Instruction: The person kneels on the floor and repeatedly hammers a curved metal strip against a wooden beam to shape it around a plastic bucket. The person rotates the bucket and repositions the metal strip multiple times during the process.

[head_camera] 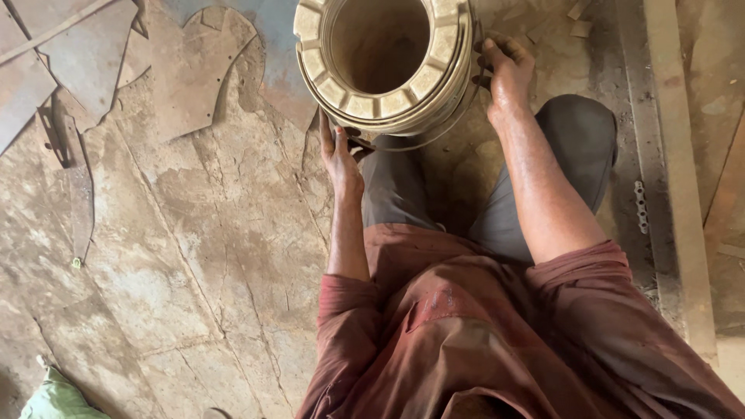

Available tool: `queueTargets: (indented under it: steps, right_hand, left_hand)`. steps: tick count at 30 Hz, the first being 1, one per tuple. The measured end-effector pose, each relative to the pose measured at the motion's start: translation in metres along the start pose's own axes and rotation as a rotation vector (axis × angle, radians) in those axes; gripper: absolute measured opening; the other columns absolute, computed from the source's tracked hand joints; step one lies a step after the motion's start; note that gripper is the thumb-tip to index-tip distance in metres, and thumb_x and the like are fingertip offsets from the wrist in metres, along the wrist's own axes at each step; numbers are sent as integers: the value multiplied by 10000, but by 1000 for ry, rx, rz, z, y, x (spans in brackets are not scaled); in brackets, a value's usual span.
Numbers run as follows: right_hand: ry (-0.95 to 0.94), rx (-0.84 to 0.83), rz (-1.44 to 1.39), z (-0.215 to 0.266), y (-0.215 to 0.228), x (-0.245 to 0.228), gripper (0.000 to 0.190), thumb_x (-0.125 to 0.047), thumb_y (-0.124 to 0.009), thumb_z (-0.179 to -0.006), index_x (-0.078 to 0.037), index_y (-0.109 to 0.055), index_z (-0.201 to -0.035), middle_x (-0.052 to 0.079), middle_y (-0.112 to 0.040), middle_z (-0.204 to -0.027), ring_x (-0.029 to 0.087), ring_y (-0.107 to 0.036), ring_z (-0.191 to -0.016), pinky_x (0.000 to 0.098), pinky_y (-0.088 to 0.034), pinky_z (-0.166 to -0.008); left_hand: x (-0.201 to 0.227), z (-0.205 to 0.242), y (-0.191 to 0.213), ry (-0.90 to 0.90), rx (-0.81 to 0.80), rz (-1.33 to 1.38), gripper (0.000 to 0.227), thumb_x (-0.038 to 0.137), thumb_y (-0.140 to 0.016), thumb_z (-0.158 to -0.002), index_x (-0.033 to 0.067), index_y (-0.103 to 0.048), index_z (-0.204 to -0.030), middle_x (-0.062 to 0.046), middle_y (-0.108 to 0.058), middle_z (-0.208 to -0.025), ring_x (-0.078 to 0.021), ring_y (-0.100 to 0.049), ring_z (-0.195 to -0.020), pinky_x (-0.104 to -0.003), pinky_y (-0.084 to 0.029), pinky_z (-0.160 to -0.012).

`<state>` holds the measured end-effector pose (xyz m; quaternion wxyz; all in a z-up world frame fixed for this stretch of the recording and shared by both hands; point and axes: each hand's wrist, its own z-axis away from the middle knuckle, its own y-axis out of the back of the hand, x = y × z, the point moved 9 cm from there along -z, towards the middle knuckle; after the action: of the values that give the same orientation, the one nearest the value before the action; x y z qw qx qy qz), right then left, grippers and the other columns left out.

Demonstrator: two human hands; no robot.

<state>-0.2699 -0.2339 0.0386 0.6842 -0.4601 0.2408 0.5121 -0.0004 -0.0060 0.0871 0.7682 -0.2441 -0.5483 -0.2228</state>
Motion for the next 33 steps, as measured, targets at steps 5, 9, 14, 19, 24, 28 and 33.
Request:
queueTargets:
  steps: [5,9,14,19,24,28,33]
  right_hand:
    - [-34,-15,30,-4,-1,1,173,-149,-704,-972,-50,-718,-1113,38,-751,-999,124,-626,-840,324,-558,-650]
    - [-42,-20,41,2,-2,1,180,-165,-701,-968,-51,-713,-1107,33,-740,-966,122,-626,-820,319,-536,-620]
    - [57,14,58,6,5,-8,187,-216,-733,-988,-40,-752,-1046,28,-740,-879,109,-642,-743,293,-506,-617]
    - [727,37,760,38,6,-82,206,-206,-712,-1111,-7,-759,-1087,80,-728,-880,144,-671,-769,298,-521,-688]
    - [434,55,212,79,53,-101,138,-119,-668,-1029,4,-688,-1087,102,-741,-916,149,-732,-787,273,-560,-578]
    - [469,236,127,125,106,-123,105,-90,-675,-1053,0,-677,-1108,119,-754,-966,152,-724,-765,273,-562,-571]
    - [543,474,155,165,161,-119,86,-81,-710,-1031,-11,-667,-1056,126,-731,-920,165,-741,-682,301,-582,-494]
  left_hand:
    - [-10,-18,6,-8,-3,-32,542,249,-510,-1080,223,-344,-1596,-147,-346,-1652,-374,-453,-1459,-449,-649,-785]
    - [-9,-15,14,-81,22,-73,548,258,-509,-1091,190,-354,-1612,-116,-505,-1416,-293,-562,-1282,-437,-632,-864]
    - [15,37,9,-231,121,-86,527,287,-537,-1093,63,-458,-1563,-58,-664,-946,-148,-614,-833,-354,-601,-706]
    - [88,96,-32,-605,24,-276,531,425,-536,-1133,40,-538,-1500,-48,-680,-967,-107,-622,-819,-266,-526,-689]
    - [142,138,-92,-781,-299,-243,544,498,-533,-1112,51,-612,-1411,-97,-659,-1116,-204,-667,-985,-319,-564,-778]
    - [143,162,-142,-815,-533,-311,578,500,-467,-1076,47,-569,-1421,-146,-670,-1284,-227,-640,-1106,-402,-533,-940]
    - [108,162,-160,-630,-592,-315,498,192,-617,-1047,-26,-415,-1446,-198,-544,-1382,-326,-598,-1261,-447,-546,-993]
